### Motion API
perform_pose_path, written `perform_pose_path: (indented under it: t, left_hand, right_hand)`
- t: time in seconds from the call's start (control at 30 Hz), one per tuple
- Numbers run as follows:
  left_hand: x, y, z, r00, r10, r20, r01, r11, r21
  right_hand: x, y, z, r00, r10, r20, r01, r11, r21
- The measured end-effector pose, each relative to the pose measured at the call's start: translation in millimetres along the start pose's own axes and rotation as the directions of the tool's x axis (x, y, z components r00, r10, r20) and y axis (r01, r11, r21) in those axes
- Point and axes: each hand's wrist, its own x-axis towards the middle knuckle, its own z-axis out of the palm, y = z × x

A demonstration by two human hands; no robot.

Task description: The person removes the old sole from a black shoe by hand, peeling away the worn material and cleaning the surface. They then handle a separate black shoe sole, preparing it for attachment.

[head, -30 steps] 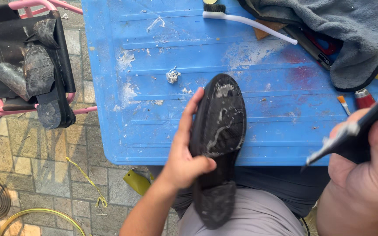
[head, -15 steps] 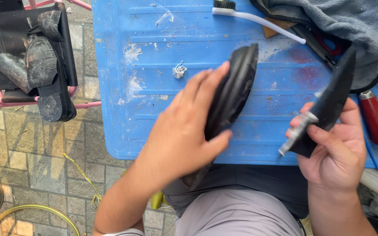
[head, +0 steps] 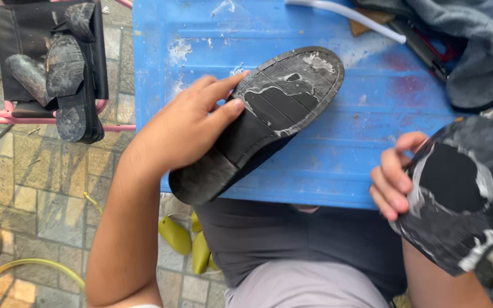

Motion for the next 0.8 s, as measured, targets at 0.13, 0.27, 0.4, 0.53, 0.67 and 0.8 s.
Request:
perform_pose_path:
  t: [0.13, 0.27, 0.4, 0.53, 0.67, 0.8]
  left_hand:
    - [-29.3, 29.0, 7.8, 0.943, 0.161, -0.291, -0.03, 0.913, 0.407]
    - [-31.2, 49.4, 17.3, 0.92, 0.132, -0.37, 0.008, 0.936, 0.353]
    - [-33.2, 44.8, 19.7, 0.915, 0.147, -0.375, -0.025, 0.95, 0.31]
    - [-35.8, 50.0, 33.3, 0.768, 0.313, -0.559, -0.131, 0.931, 0.341]
    - [-36.7, 61.3, 55.2, 0.69, 0.377, -0.618, -0.15, 0.909, 0.388]
    - [-23.2, 65.9, 52.6, 0.738, 0.27, -0.618, -0.167, 0.961, 0.22]
  right_hand:
    - [-1.7, 17.7, 2.8, 0.994, 0.107, -0.03, -0.105, 0.993, 0.055]
    - [2.1, 39.3, 22.0, 0.974, 0.136, -0.18, -0.111, 0.984, 0.141]
    - [8.6, 43.9, 27.2, 0.954, 0.24, -0.18, -0.205, 0.96, 0.19]
    - [8.7, 44.6, 32.6, 0.953, 0.252, -0.169, -0.22, 0.958, 0.185]
    - [1.9, 49.1, 31.9, 0.943, 0.245, -0.223, -0.216, 0.965, 0.147]
    - [-6.0, 46.5, 21.7, 0.936, 0.318, -0.15, -0.289, 0.939, 0.187]
